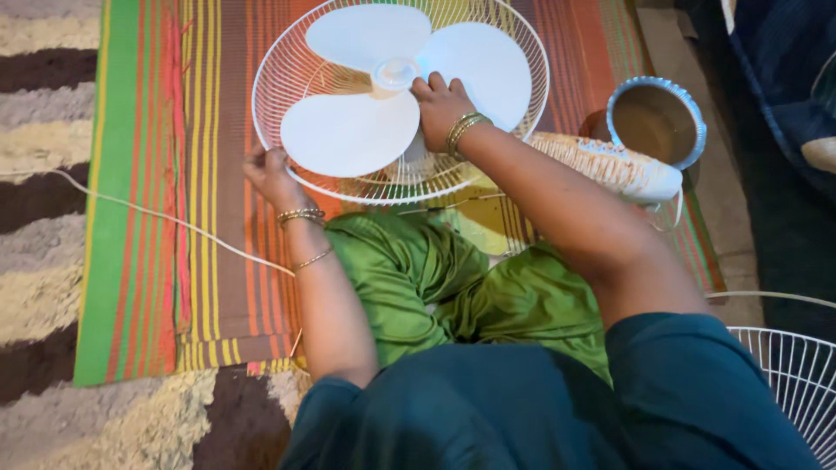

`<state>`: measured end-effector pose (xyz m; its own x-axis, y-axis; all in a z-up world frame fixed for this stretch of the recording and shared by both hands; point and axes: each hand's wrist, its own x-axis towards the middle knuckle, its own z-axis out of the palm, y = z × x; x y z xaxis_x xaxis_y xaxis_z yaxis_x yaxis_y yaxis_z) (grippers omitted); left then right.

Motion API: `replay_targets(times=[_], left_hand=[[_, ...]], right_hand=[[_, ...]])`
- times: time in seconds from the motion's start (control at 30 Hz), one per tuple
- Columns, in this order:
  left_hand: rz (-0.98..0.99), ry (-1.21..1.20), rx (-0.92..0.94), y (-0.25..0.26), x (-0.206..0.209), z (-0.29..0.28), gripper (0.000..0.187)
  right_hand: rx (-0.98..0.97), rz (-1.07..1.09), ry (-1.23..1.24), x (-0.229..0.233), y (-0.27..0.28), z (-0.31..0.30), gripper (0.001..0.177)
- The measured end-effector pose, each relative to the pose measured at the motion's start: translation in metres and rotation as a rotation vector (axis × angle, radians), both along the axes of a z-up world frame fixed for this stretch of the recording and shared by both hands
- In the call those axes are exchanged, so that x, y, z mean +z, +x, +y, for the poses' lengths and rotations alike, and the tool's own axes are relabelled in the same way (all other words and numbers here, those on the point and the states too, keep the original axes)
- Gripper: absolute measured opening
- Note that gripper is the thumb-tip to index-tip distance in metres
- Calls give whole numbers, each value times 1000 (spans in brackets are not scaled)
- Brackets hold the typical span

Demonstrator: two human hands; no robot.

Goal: The person assembles the motor housing and blades of a white desk fan by hand while sitting on a mat.

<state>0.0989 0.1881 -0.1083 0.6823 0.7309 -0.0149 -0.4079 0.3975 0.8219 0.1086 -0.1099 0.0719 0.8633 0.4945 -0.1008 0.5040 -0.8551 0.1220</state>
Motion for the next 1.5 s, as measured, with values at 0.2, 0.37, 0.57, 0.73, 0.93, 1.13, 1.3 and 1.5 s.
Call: replay_targets(times=[0.2, 0.37, 0.57, 0.73, 0.93, 1.13, 1.3, 1.5], left_hand=[[106, 214, -193, 16, -8, 21, 44], [370, 367, -344, 32, -15, 37, 48], [316, 630, -140, 31, 6, 13, 40], [401, 671, -140, 17, 26, 5, 38], [465, 765, -161, -18, 69, -12, 43], [861, 1182, -114, -64, 140, -40, 62], [613, 1483, 84, -55, 144, -72, 63], [622, 1820, -444, -8, 159, -102, 39]], right_hand=[[-66, -2, -31, -19, 0, 1, 63], [-94, -44, 62, -38, -3, -7, 73], [-164, 47, 110, -17, -14, -20, 61], [-198, 94, 122, -19, -10, -38, 69], [-172, 8, 262, -45, -4, -51, 53], [-139, 30, 326, -56, -17, -58, 54], [-93, -35, 365, -75, -19, -64, 46], [7, -273, 464, -106, -29, -74, 42]])
